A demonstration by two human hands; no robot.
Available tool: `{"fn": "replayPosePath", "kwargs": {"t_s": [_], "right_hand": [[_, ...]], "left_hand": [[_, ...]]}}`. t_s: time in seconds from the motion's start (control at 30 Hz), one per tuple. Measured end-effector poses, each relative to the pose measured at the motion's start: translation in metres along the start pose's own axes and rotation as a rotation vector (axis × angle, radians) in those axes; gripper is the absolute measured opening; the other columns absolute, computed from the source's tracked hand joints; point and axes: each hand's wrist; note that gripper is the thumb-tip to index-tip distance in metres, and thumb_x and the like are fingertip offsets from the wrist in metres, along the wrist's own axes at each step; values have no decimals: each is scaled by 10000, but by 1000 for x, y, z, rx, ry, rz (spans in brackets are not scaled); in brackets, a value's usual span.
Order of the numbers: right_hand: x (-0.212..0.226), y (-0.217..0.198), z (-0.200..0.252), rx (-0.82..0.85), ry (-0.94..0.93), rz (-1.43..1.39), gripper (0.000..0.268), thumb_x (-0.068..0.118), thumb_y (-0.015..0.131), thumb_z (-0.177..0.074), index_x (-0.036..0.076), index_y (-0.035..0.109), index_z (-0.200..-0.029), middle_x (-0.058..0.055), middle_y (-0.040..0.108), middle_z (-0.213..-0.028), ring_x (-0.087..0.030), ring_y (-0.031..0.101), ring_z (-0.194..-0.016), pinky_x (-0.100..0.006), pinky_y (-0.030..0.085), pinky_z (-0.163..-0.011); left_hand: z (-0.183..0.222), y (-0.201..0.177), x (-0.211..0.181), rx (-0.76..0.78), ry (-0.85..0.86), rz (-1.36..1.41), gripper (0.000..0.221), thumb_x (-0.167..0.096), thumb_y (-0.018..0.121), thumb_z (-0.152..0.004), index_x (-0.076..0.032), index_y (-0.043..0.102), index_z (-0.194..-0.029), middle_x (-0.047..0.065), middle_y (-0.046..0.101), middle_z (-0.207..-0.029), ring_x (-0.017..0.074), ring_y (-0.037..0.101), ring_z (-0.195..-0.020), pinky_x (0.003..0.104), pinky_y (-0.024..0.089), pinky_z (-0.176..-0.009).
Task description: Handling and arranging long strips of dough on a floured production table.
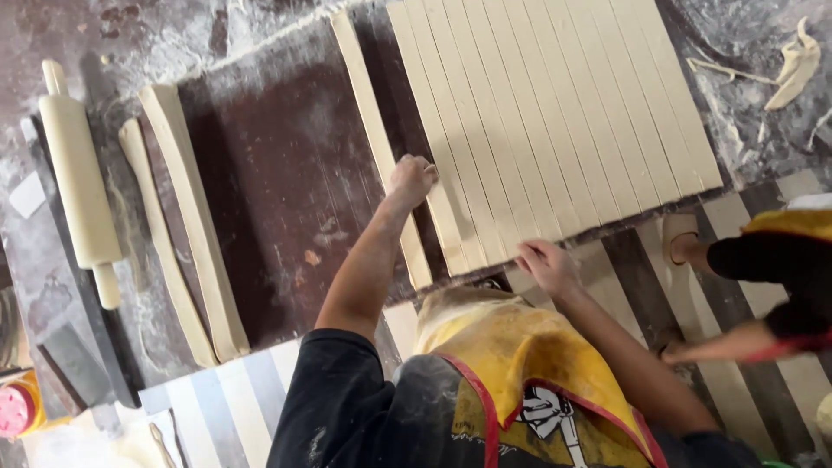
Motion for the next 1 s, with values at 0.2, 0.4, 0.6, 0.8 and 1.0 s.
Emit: {"fn": "replayPosePath", "kwargs": {"t_s": [0.2, 0.4, 0.6, 0.8, 1.0], "right_hand": [[57, 45, -19, 274, -264, 443, 372, 214, 609, -1062, 42, 582, -1391, -153, 633, -1373, -234, 628, -1178, -344, 526, -955], [72, 101, -23, 291, -777, 395, 754, 125, 733, -878, -110, 380, -1501, -300, 490, -1480, -354, 504, -1330, -448, 433, -1059], [6, 133, -17, 737, -84, -9, 347, 164, 580, -1004, 20, 566, -1319, -60, 686, -1188, -134, 683, -1135, -324, 605, -904], [-6, 164, -28, 821, 394, -79, 287, 211, 558, -1026, 20, 650, -1220, -48, 734, -1043, -123, 717, -867, -290, 614, -726], [52, 160, -33, 707, 369, 564, 606, 450, 502, -1067, -67, 716, -834, -107, 725, -666, -214, 679, -551, -345, 556, -517]], "left_hand": [[83, -40, -53, -41, 111, -25, 180, -215, 718, -923, -65, 768, -1009, 135, 725, -1013, 289, 691, -975, 443, 553, -877], [182, -118, -99, -77, 254, 96, 180, -159, 707, -895, -90, 763, -1051, 92, 771, -1000, 266, 757, -902, 414, 592, -821], [193, -126, -72, -220, 200, 25, 134, -169, 711, -924, -97, 748, -1031, 94, 754, -1010, 293, 727, -920, 435, 568, -810], [144, -99, -20, -167, 72, -22, 142, -193, 688, -939, -114, 753, -1037, 95, 739, -1009, 294, 715, -925, 447, 558, -820], [68, -57, 41, -173, 74, 40, 180, -214, 677, -950, -115, 740, -1087, 88, 728, -1078, 290, 694, -1010, 437, 550, -878]]}}
Point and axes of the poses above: each hand's wrist, its own z-axis away from the middle knuckle, its own y-axis out of the palm, x = y × z
